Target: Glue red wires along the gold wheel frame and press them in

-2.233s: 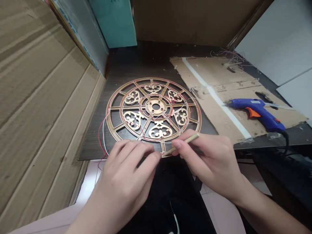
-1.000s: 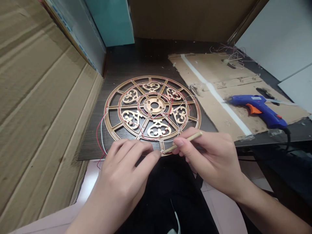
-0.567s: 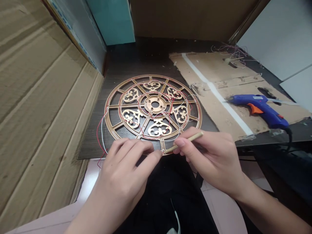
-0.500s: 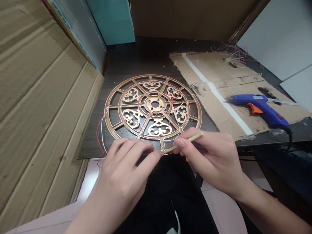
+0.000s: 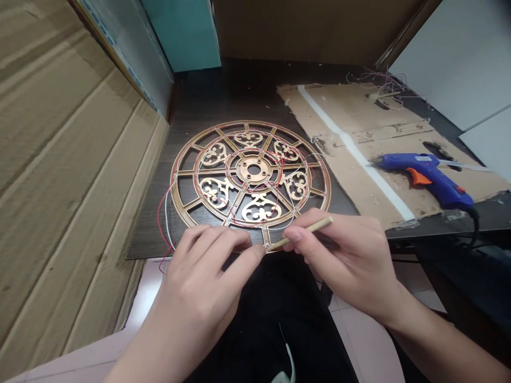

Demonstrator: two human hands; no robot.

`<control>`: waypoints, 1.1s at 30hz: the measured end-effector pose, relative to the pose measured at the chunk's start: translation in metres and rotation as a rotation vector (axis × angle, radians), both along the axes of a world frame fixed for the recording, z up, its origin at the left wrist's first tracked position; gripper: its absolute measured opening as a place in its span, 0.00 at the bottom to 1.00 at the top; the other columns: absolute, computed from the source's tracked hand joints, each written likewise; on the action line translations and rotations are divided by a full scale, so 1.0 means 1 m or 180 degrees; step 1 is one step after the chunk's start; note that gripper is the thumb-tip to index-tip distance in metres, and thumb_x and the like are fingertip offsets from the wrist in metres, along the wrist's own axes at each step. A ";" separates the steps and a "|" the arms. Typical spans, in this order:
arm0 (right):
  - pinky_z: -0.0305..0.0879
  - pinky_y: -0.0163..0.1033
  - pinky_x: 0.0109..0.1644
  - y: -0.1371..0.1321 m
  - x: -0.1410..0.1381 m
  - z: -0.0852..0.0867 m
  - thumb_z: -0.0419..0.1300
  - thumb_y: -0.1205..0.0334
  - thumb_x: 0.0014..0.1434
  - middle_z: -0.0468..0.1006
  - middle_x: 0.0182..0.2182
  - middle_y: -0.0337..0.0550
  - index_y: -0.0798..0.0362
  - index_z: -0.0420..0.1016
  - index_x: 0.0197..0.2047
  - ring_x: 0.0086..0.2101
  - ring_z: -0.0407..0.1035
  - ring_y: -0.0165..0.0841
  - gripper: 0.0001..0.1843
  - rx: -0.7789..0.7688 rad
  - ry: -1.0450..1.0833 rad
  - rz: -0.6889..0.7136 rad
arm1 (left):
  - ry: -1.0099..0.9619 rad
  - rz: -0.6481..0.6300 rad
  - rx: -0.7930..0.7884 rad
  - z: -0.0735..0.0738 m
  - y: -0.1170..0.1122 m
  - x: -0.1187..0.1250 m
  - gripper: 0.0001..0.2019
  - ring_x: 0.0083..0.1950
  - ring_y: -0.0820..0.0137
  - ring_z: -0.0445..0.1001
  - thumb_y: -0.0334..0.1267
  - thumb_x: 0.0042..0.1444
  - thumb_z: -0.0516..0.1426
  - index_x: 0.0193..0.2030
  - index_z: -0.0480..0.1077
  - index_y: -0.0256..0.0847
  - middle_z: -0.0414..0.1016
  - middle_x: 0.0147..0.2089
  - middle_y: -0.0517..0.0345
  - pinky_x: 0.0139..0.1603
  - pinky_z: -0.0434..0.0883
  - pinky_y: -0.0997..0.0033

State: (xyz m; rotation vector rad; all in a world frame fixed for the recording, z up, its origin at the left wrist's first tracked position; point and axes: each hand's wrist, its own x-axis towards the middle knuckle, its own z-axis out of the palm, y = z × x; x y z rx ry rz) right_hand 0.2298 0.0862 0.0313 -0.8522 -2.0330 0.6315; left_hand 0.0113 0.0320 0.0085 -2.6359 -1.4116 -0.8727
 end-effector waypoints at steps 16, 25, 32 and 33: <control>0.68 0.26 0.42 -0.001 -0.001 -0.004 0.62 0.71 0.75 0.82 0.33 0.38 0.58 0.76 0.36 0.33 0.76 0.23 0.11 0.0404 -0.0029 0.0133 | 0.0049 -0.0034 0.0063 -0.003 -0.001 -0.002 0.20 0.50 0.68 0.70 0.15 0.60 0.58 0.54 0.74 0.38 0.75 0.51 0.55 0.54 0.63 0.62; 0.68 0.34 0.41 -0.005 0.000 -0.004 0.64 0.72 0.73 0.81 0.33 0.41 0.60 0.76 0.39 0.33 0.74 0.28 0.07 0.0676 -0.0283 0.0195 | 0.0008 -0.0101 0.0142 -0.002 0.000 -0.003 0.18 0.50 0.66 0.70 0.16 0.61 0.57 0.54 0.74 0.36 0.75 0.51 0.53 0.55 0.63 0.60; 0.67 0.37 0.37 -0.005 -0.001 -0.004 0.64 0.71 0.73 0.79 0.30 0.42 0.60 0.76 0.36 0.31 0.73 0.29 0.10 0.0710 -0.0354 0.0138 | 0.0037 -0.0126 0.0157 -0.004 0.001 -0.003 0.16 0.51 0.65 0.71 0.19 0.63 0.57 0.54 0.73 0.36 0.76 0.53 0.52 0.56 0.63 0.58; 0.67 0.37 0.37 -0.006 -0.001 -0.004 0.65 0.71 0.73 0.80 0.31 0.41 0.60 0.76 0.37 0.31 0.73 0.29 0.10 0.0718 -0.0366 0.0116 | 0.0031 -0.0119 0.0152 -0.004 0.000 -0.003 0.16 0.51 0.65 0.71 0.18 0.63 0.57 0.54 0.73 0.36 0.76 0.53 0.52 0.56 0.63 0.58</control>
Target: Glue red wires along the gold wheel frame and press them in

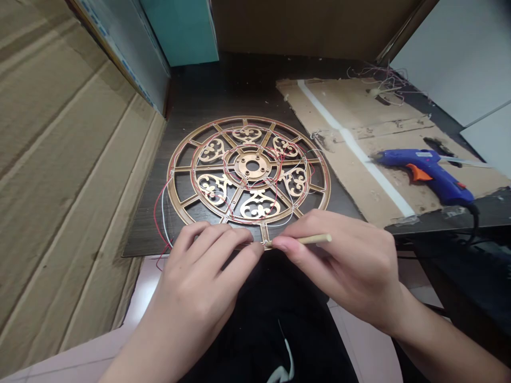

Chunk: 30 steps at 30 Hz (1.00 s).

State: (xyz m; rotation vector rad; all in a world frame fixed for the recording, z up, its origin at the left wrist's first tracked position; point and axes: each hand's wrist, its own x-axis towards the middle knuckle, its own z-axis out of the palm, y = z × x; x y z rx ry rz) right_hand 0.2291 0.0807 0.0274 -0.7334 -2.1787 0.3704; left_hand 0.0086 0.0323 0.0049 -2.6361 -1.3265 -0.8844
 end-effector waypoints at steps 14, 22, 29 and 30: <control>0.72 0.42 0.43 0.000 -0.001 0.005 0.66 0.70 0.72 0.82 0.33 0.45 0.61 0.77 0.35 0.36 0.75 0.33 0.10 0.0081 -0.0039 -0.0075 | -0.0020 -0.0047 0.0028 0.001 -0.001 -0.001 0.15 0.51 0.65 0.71 0.19 0.64 0.57 0.54 0.72 0.36 0.77 0.52 0.51 0.56 0.63 0.58; 0.73 0.38 0.42 0.002 -0.001 0.006 0.64 0.67 0.75 0.84 0.35 0.43 0.59 0.77 0.37 0.35 0.79 0.31 0.11 -0.0204 -0.0165 -0.0080 | -0.0047 -0.0089 0.0059 0.001 0.001 0.000 0.18 0.51 0.65 0.73 0.18 0.63 0.55 0.56 0.72 0.36 0.79 0.53 0.51 0.57 0.64 0.57; 0.69 0.36 0.36 0.003 0.000 0.004 0.64 0.66 0.75 0.85 0.35 0.41 0.56 0.76 0.36 0.32 0.80 0.31 0.12 -0.0028 -0.0193 -0.0192 | -0.0165 -0.0106 0.0065 0.001 -0.001 -0.001 0.17 0.52 0.65 0.75 0.18 0.63 0.58 0.55 0.73 0.35 0.80 0.53 0.50 0.59 0.66 0.55; 0.68 0.36 0.35 0.003 0.000 0.004 0.65 0.66 0.74 0.85 0.34 0.40 0.56 0.76 0.36 0.32 0.80 0.30 0.12 0.0013 -0.0200 -0.0218 | -0.0201 -0.0124 0.0066 0.001 -0.001 -0.001 0.17 0.52 0.65 0.76 0.17 0.62 0.58 0.55 0.73 0.34 0.80 0.53 0.50 0.60 0.67 0.55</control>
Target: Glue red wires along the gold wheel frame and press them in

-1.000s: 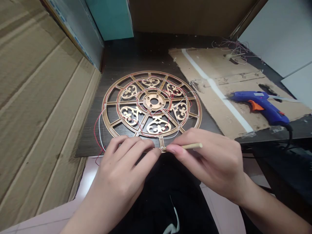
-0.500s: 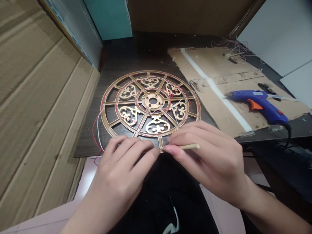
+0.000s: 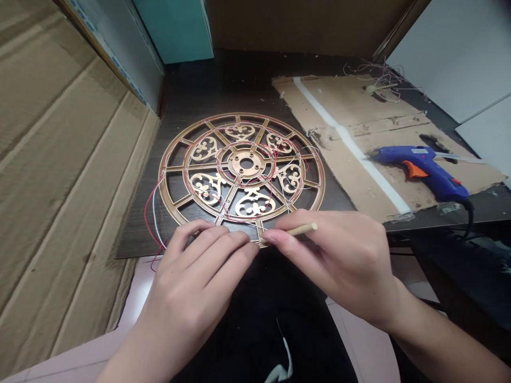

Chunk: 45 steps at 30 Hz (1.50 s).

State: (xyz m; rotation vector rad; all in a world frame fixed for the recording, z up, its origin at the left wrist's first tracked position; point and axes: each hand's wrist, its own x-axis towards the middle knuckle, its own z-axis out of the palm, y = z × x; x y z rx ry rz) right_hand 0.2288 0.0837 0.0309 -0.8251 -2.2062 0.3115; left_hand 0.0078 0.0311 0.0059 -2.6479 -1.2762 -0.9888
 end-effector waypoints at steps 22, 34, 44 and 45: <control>0.65 0.37 0.32 0.005 -0.003 -0.002 0.62 0.64 0.77 0.85 0.33 0.39 0.56 0.76 0.35 0.29 0.77 0.28 0.14 0.0061 -0.0095 0.0037 | 0.0049 -0.0020 0.0112 -0.003 0.002 0.001 0.16 0.53 0.62 0.77 0.21 0.63 0.60 0.56 0.73 0.30 0.80 0.55 0.45 0.59 0.71 0.54; 0.65 0.35 0.31 0.008 -0.003 0.001 0.61 0.65 0.77 0.84 0.32 0.38 0.57 0.76 0.35 0.28 0.76 0.26 0.14 -0.0088 0.0008 -0.0011 | -0.0130 0.0064 0.0060 -0.005 0.000 0.000 0.18 0.53 0.65 0.78 0.17 0.59 0.62 0.54 0.75 0.34 0.81 0.53 0.50 0.59 0.74 0.57; 0.68 0.34 0.33 0.007 0.000 0.002 0.59 0.66 0.78 0.84 0.33 0.40 0.56 0.77 0.36 0.30 0.78 0.28 0.15 -0.0292 0.0181 0.0004 | -0.0044 0.0012 0.0047 -0.006 0.002 -0.001 0.18 0.52 0.65 0.75 0.15 0.58 0.61 0.53 0.75 0.33 0.80 0.53 0.51 0.59 0.71 0.57; 0.68 0.33 0.34 0.007 0.000 0.002 0.59 0.66 0.77 0.84 0.33 0.40 0.57 0.77 0.36 0.31 0.78 0.28 0.14 -0.0317 0.0195 0.0027 | -0.0022 0.0011 0.0060 -0.005 0.002 -0.001 0.18 0.52 0.65 0.75 0.16 0.59 0.61 0.54 0.74 0.33 0.80 0.53 0.51 0.59 0.71 0.58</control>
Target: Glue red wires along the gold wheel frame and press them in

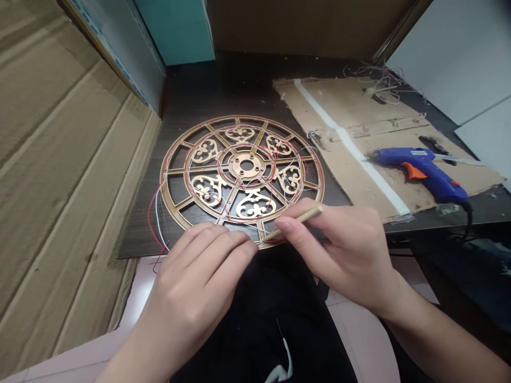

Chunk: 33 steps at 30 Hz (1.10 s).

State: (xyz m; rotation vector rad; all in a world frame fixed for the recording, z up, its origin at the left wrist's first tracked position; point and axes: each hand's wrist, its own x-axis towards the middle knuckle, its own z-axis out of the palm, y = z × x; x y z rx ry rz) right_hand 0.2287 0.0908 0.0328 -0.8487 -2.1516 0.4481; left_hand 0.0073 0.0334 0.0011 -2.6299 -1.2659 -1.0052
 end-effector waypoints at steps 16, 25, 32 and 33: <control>0.65 0.34 0.33 0.001 -0.004 0.002 0.63 0.62 0.76 0.82 0.30 0.38 0.56 0.79 0.33 0.28 0.75 0.27 0.16 -0.0276 -0.0085 -0.0158 | 0.0078 -0.0016 -0.0053 0.002 0.002 0.003 0.19 0.52 0.64 0.74 0.16 0.60 0.59 0.56 0.73 0.32 0.79 0.53 0.49 0.57 0.69 0.57; 0.65 0.34 0.31 0.006 -0.009 -0.005 0.63 0.64 0.75 0.81 0.28 0.38 0.55 0.79 0.31 0.27 0.74 0.27 0.18 -0.0309 0.0285 -0.0352 | -0.0031 -0.0082 -0.0039 0.001 0.003 0.004 0.18 0.52 0.65 0.75 0.14 0.58 0.61 0.53 0.74 0.30 0.79 0.52 0.48 0.56 0.70 0.57; 0.68 0.33 0.34 0.005 -0.003 -0.001 0.61 0.66 0.76 0.81 0.29 0.38 0.56 0.79 0.34 0.29 0.75 0.27 0.16 -0.0616 0.0542 -0.0054 | -0.0174 -0.0100 -0.0050 -0.001 0.001 0.001 0.19 0.53 0.65 0.75 0.14 0.56 0.62 0.53 0.76 0.31 0.80 0.53 0.49 0.56 0.71 0.57; 0.69 0.33 0.36 0.004 -0.002 -0.001 0.61 0.66 0.76 0.81 0.30 0.38 0.56 0.79 0.34 0.30 0.75 0.27 0.15 -0.0579 0.0500 0.0032 | -0.0192 -0.0104 -0.0044 -0.002 0.000 0.001 0.20 0.53 0.65 0.76 0.14 0.56 0.62 0.54 0.76 0.31 0.80 0.54 0.49 0.56 0.71 0.56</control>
